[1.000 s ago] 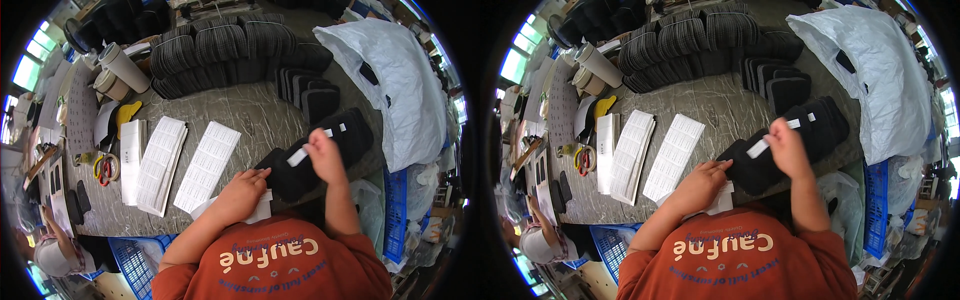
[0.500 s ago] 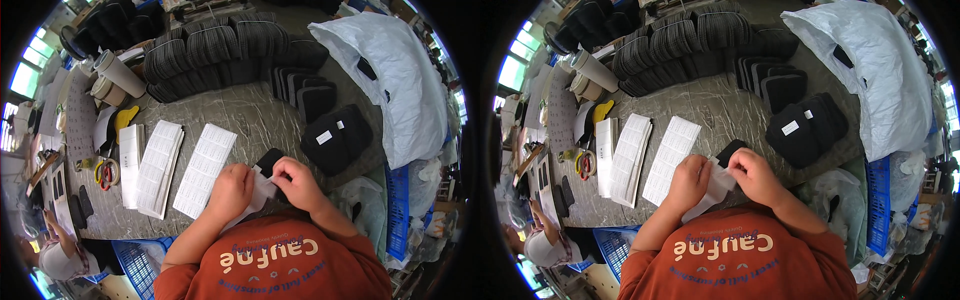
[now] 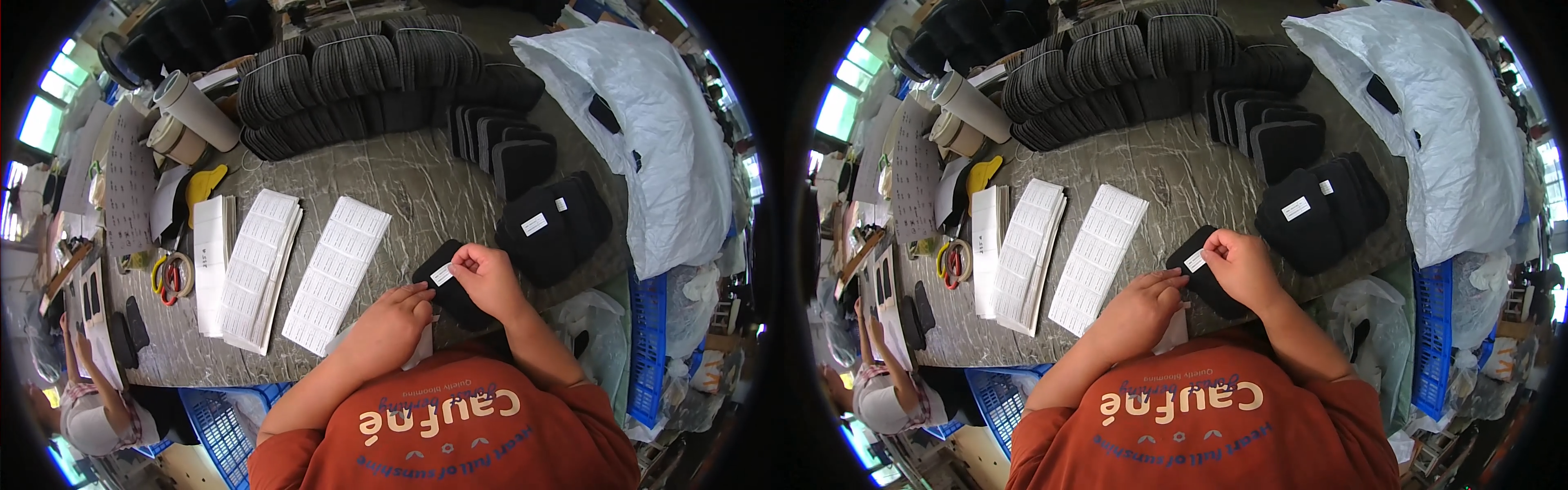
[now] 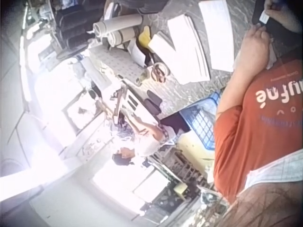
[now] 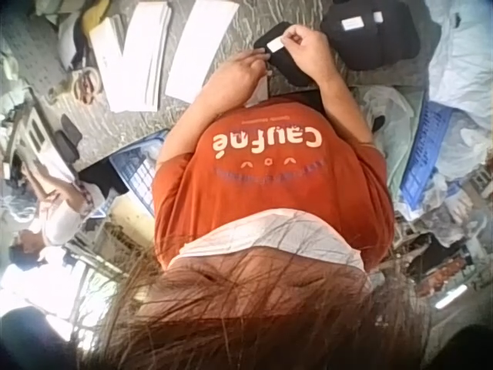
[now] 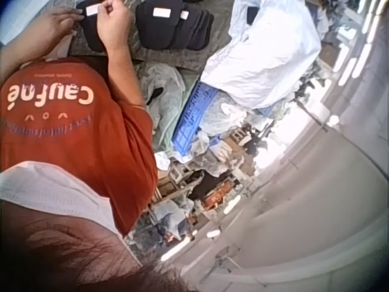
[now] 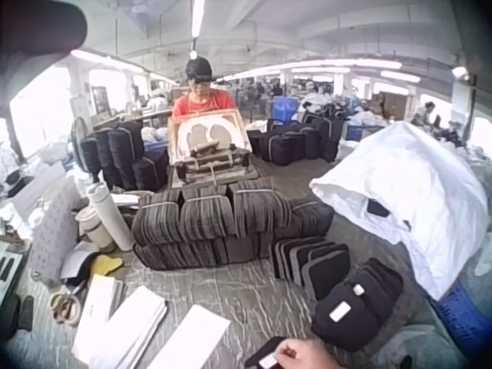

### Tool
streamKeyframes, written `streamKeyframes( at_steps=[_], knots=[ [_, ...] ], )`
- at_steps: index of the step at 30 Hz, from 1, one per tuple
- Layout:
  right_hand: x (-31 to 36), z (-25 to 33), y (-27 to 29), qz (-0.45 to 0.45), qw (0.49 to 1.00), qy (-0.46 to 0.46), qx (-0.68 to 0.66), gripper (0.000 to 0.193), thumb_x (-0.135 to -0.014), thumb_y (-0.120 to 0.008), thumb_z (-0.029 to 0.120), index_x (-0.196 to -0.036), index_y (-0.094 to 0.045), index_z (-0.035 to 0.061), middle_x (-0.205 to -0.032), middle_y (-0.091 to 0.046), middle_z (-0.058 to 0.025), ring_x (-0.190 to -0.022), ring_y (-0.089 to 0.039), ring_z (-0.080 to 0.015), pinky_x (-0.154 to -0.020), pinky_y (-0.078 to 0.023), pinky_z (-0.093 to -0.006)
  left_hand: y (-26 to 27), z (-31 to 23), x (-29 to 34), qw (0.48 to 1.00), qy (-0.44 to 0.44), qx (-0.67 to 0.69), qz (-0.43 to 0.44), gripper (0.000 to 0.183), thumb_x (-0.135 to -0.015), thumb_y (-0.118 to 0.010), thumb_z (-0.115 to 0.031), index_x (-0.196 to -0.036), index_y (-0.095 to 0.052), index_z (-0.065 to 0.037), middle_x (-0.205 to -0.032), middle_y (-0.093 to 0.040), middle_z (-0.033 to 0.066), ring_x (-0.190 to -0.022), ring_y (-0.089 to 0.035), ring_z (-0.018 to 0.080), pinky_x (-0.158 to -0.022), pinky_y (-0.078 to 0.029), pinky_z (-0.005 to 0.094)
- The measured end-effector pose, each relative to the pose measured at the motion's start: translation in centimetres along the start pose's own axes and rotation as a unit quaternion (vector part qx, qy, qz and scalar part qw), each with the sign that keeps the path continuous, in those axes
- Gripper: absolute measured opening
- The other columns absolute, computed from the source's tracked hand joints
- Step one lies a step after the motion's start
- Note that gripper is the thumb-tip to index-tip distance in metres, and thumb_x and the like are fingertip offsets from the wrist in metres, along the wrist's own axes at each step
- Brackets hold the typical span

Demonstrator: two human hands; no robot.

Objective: Applying identification labels to black shoe components and organizing them into stacks.

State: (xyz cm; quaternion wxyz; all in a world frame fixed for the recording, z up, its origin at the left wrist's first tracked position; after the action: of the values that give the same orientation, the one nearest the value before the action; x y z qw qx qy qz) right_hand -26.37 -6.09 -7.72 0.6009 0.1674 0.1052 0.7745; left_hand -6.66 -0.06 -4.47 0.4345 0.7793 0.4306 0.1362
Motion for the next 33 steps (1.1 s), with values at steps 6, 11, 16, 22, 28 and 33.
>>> streamKeyframes(
  at_steps=[6, 11, 16, 22, 28, 33],
  knots=[
    [0.0, 0.9, 0.0, -0.007, 0.999, 0.015, 0.037, 0.008, -0.083, -0.068, 0.007, -0.081, -0.065, -0.0008, -0.067, -0.066, -0.0108, -0.058, -0.063, -0.0156, -0.055, -0.047, -0.0292, 0.3, -0.5, -0.3, 1.000, 0.005, -0.007, 0.002, 0.015, -0.086, -0.059, -0.009, -0.093, -0.058, 0.005, -0.118, -0.064, 0.0212, -0.115, -0.058, 0.0349, -0.097, -0.046, 0.0424],
    [0.0, 1.1, -0.2, -0.019, 0.998, 0.021, 0.055, 0.008, -0.082, -0.068, 0.006, -0.079, -0.065, -0.0012, -0.069, -0.067, -0.0130, -0.060, -0.066, -0.0192, -0.056, -0.049, -0.0305, -0.5, -0.7, -1.1, 0.999, -0.001, -0.047, 0.027, 0.016, -0.086, -0.059, -0.012, -0.092, -0.059, 0.003, -0.126, -0.060, 0.0208, -0.105, -0.059, 0.0304, -0.091, -0.046, 0.0405],
    [0.0, 0.4, -0.4, -0.054, 0.996, 0.029, 0.071, 0.014, -0.079, -0.071, 0.006, -0.090, -0.064, 0.0003, -0.068, -0.067, -0.0132, -0.060, -0.066, -0.0239, -0.057, -0.050, -0.0332, -0.6, -0.7, -1.4, 0.994, -0.010, -0.101, 0.049, 0.017, -0.085, -0.060, -0.016, -0.090, -0.060, 0.000, -0.131, -0.057, 0.0204, -0.097, -0.058, 0.0264, -0.086, -0.045, 0.0380],
    [-0.1, 1.9, -0.4, -0.096, 0.979, 0.024, 0.176, 0.030, -0.074, -0.077, 0.007, -0.098, -0.061, 0.0018, -0.082, -0.064, -0.0143, -0.074, -0.065, -0.0296, -0.066, -0.052, -0.0378, -1.0, -0.7, -1.4, 0.994, -0.004, -0.104, 0.036, 0.017, -0.086, -0.059, -0.017, -0.089, -0.059, 0.000, -0.132, -0.056, 0.0202, -0.096, -0.058, 0.0259, -0.085, -0.044, 0.0371],
    [-0.5, 0.3, -0.3, -0.116, 0.970, 0.087, 0.195, 0.026, -0.075, -0.075, 0.006, -0.095, -0.061, 0.0017, -0.092, -0.060, -0.0144, -0.082, -0.061, -0.0305, -0.073, -0.051, -0.0393, -1.3, -0.2, -2.7, 0.995, 0.004, -0.088, 0.040, 0.017, -0.085, -0.060, -0.017, -0.087, -0.060, 0.000, -0.132, -0.057, 0.0202, -0.099, -0.057, 0.0277, -0.085, -0.046, 0.0385],
    [-0.4, -0.1, -0.4, -0.149, 0.973, 0.104, 0.145, 0.024, -0.072, -0.077, 0.002, -0.090, -0.061, 0.0007, -0.084, -0.059, -0.0104, -0.070, -0.059, -0.0230, -0.065, -0.050, -0.0327, -0.8, 1.0, -1.8, 1.000, 0.010, 0.008, 0.021, 0.012, -0.082, -0.061, -0.009, -0.085, -0.057, 0.002, -0.133, -0.056, 0.0200, -0.103, -0.055, 0.0339, -0.090, -0.047, 0.0422]
  ],
)
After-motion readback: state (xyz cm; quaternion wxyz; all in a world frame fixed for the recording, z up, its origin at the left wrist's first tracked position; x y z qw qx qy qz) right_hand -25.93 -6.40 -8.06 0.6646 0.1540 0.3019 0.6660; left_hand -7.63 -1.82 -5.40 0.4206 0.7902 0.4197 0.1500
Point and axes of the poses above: each hand's wrist, its own x-axis away from the middle knuckle, its own y-axis out of the back of the hand, z = x × y, the point moved 1 cm from there along -x, towards the middle knuckle
